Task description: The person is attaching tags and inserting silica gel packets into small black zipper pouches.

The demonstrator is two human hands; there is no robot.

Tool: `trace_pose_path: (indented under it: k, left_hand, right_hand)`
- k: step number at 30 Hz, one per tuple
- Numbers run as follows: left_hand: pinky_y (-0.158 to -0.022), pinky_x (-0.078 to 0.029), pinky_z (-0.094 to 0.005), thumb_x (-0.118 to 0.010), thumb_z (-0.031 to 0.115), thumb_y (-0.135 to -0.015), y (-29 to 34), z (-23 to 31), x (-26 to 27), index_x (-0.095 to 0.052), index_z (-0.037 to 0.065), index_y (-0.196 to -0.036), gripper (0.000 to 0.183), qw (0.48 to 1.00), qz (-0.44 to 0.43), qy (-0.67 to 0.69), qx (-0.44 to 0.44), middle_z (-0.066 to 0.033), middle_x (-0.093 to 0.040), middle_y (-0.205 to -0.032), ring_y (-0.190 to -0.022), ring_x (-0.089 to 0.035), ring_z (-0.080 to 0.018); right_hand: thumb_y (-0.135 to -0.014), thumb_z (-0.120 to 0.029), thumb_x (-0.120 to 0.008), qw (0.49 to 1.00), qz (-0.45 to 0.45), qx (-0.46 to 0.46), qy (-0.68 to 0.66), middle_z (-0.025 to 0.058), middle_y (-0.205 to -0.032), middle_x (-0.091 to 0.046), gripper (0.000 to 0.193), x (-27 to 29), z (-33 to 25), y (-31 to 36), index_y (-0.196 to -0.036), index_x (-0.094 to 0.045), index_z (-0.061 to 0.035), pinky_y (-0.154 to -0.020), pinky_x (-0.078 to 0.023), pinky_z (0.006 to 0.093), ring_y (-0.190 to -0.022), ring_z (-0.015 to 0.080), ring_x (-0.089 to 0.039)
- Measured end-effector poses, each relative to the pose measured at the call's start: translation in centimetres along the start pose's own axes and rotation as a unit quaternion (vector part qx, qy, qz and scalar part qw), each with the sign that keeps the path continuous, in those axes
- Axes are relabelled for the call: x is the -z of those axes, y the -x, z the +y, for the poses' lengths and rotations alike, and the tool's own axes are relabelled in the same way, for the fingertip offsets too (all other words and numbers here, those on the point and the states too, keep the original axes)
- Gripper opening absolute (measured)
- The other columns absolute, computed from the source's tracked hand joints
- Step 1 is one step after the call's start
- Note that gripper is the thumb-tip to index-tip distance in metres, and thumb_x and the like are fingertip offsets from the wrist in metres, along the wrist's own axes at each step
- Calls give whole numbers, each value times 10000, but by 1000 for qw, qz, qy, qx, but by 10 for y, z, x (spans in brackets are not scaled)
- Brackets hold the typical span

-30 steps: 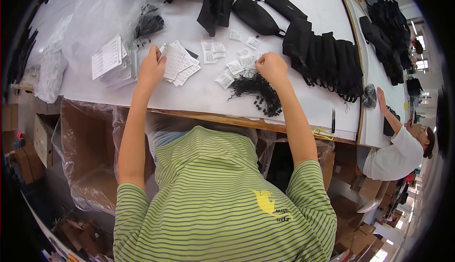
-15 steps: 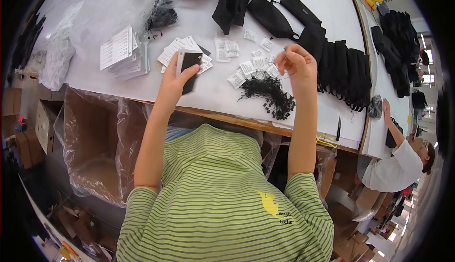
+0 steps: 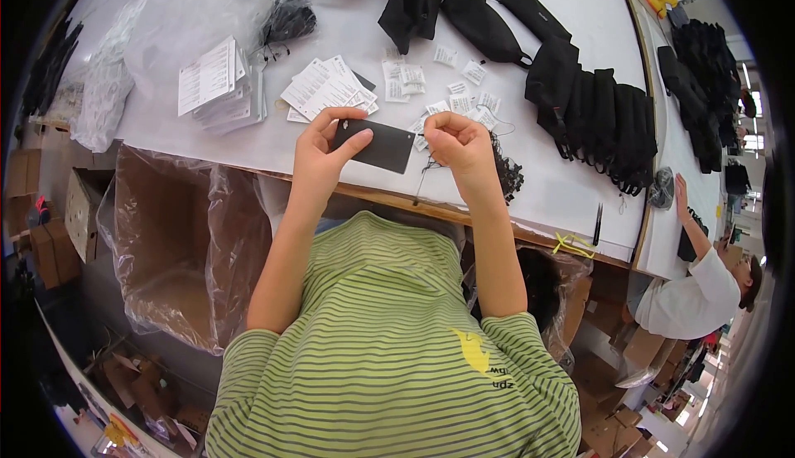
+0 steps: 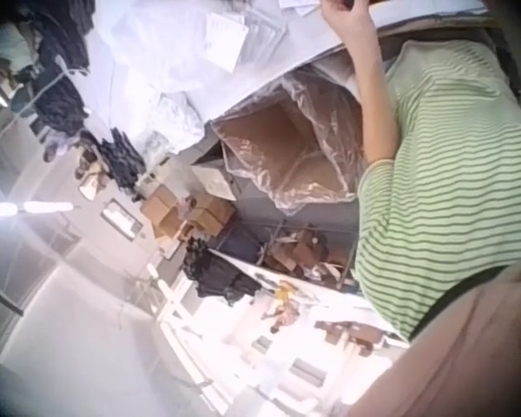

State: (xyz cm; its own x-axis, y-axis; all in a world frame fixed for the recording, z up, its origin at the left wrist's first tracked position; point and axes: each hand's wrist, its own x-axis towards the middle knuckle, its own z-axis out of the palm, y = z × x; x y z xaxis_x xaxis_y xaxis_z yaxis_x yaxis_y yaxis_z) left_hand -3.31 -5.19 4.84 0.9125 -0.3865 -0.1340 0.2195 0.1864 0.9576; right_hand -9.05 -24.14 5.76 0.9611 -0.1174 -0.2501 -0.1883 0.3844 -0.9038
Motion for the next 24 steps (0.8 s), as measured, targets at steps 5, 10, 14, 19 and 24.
trace_pose_path:
  k: [5, 10, 14, 19, 24]
  left_hand:
    - [-710, -463, -215, -677, 7, -794, 7, -12, 3, -555, 15, -1091, 322, 1000, 8, 22, 15, -36, -600, -869, -806, -561, -84]
    - [-708, -465, -211, -681, -7, -780, 16, 2, -6, -591, 2, -1122, 354, 999, -36, -32, 16, -33, -602, -899, -803, -557, -81]
    - [-681, -471, -204, -654, -17, -797, 24, 12, -17, -624, -16, -1087, 291, 998, -20, -62, -9, -32, -609, -879, -810, -555, -81]
    - [-682, -465, -206, -634, -35, -808, 29, 15, -21, -626, -17, -1083, 276, 989, -8, -133, -70, -28, -608, -913, -816, -549, -84]
    - [-678, -462, -211, -638, -31, -808, 30, 16, -21, -637, 3, -1075, 269, 985, 0, -145, -96, -29, -597, -934, -813, -547, -86]
  right_hand:
    - [-736, 8, -681, 961, 105, 135, 217, -50, -631, -508, 91, -11, 7, 9, -799, -617, -2, -520, -297, 169, -557, 12, -404]
    - [-706, -19, -708, 893, 141, 263, 336, -36, -588, -479, 108, -23, 4, 11, -772, -623, -36, -470, -310, 186, -500, 33, -394]
    - [-683, -32, -723, 846, 156, 338, 382, -11, -567, -474, 134, -22, 5, 8, -763, -619, -60, -430, -329, 210, -464, 63, -400]
    - [-678, -16, -721, 826, 151, 377, 392, -8, -568, -480, 149, -25, 4, 9, -770, -612, -61, -425, -334, 210, -462, 70, -412]
    - [-674, -4, -722, 829, 150, 378, 384, -10, -569, -482, 159, -26, 4, 10, -770, -609, -60, -423, -336, 206, -459, 69, -417]
